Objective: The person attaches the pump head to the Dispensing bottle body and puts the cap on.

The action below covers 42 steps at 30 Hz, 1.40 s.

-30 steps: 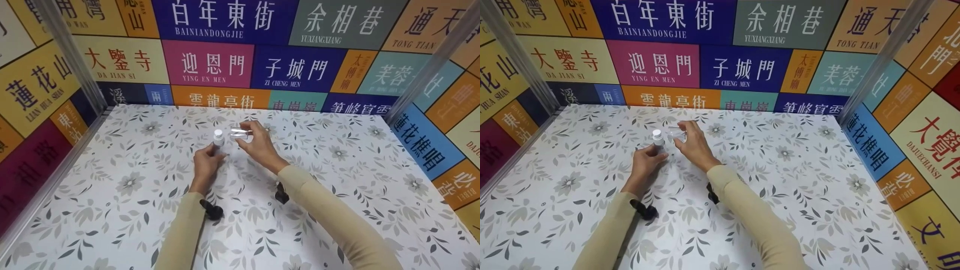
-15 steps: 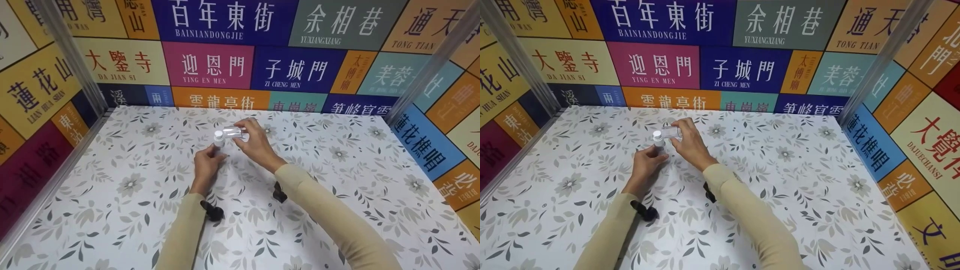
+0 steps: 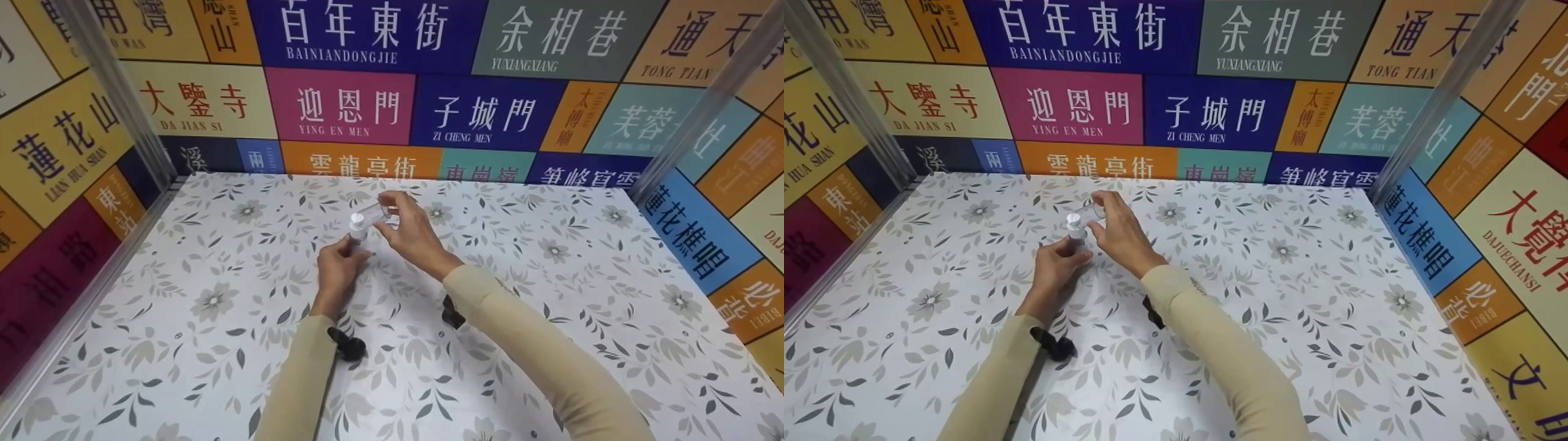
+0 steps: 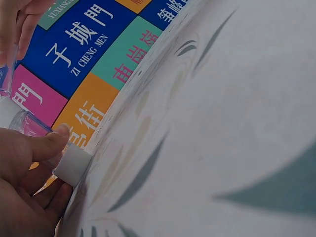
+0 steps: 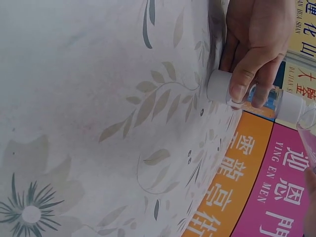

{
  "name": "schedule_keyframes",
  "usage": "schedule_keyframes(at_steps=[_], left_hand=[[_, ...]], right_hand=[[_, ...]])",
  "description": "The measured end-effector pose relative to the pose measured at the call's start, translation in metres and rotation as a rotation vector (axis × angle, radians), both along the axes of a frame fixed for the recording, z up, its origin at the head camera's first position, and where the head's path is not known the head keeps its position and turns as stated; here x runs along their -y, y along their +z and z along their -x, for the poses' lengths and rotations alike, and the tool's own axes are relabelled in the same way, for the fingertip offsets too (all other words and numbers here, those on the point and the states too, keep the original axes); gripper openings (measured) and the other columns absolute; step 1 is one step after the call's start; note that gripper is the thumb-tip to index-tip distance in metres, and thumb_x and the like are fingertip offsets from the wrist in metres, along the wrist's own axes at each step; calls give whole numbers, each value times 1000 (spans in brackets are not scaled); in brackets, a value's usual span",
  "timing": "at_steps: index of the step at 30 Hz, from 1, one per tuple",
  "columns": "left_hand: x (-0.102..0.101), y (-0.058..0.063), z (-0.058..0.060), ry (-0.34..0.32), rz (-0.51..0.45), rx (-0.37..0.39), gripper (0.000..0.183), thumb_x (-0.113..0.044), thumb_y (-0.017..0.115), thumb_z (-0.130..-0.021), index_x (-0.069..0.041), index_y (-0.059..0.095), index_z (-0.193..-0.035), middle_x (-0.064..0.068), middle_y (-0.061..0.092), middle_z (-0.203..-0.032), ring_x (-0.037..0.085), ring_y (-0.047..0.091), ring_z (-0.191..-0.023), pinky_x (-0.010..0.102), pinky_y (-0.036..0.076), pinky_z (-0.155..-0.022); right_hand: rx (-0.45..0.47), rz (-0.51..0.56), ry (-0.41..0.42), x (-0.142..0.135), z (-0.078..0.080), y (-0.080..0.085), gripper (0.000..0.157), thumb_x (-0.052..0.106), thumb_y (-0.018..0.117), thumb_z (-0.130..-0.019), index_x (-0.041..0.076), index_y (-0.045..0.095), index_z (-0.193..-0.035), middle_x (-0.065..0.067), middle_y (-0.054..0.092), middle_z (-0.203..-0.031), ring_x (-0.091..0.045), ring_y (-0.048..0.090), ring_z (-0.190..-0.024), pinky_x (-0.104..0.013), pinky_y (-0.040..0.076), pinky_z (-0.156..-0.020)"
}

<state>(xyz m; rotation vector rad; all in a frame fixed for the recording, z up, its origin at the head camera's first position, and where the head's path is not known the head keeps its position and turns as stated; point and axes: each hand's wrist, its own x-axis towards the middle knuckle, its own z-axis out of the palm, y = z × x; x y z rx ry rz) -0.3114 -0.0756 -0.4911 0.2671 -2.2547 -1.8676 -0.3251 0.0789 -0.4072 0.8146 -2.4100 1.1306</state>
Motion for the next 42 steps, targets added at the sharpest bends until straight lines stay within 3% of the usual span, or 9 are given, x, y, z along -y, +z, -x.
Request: schedule_keyframes(at_steps=[7, 21, 33, 42], left_hand=[[1, 0, -2, -6, 55, -49, 48, 0, 78, -80, -3, 67, -126, 18, 67, -129, 28, 63, -123, 40, 52, -104], [3, -2, -1, -2, 85, -23, 47, -5, 79, -82, -7, 67, -127, 15, 68, -129, 25, 66, -119, 39, 55, -100], [2, -1, -2, 21, 115, -84, 35, -3, 79, -80, -4, 75, -114, 15, 75, -111, 18, 62, -91, 31, 54, -79], [1, -2, 0, 35, 147, -103, 29, -2, 80, -79, -2, 77, -107, 14, 76, -104, 16, 59, -86, 30, 52, -76]], right_hand=[[5, -19, 1, 5, -2, 4, 40, 8, 70, -92, 0, 55, -129, -14, 63, -130, -26, 63, -121, -31, 53, -104], [-93, -32, 47, 15, 1, 8, 38, 9, 68, -94, 5, 62, -132, -13, 63, -132, -25, 60, -124, -30, 48, -108], [-102, -71, 92, 20, 2, 9, 36, 6, 61, -98, 4, 62, -134, -15, 62, -137, -26, 56, -133, -34, 45, -113], [-132, -94, 135, 22, 3, 5, 34, 1, 59, -98, 2, 64, -132, -15, 62, -137, -27, 57, -132, -33, 47, -110]])
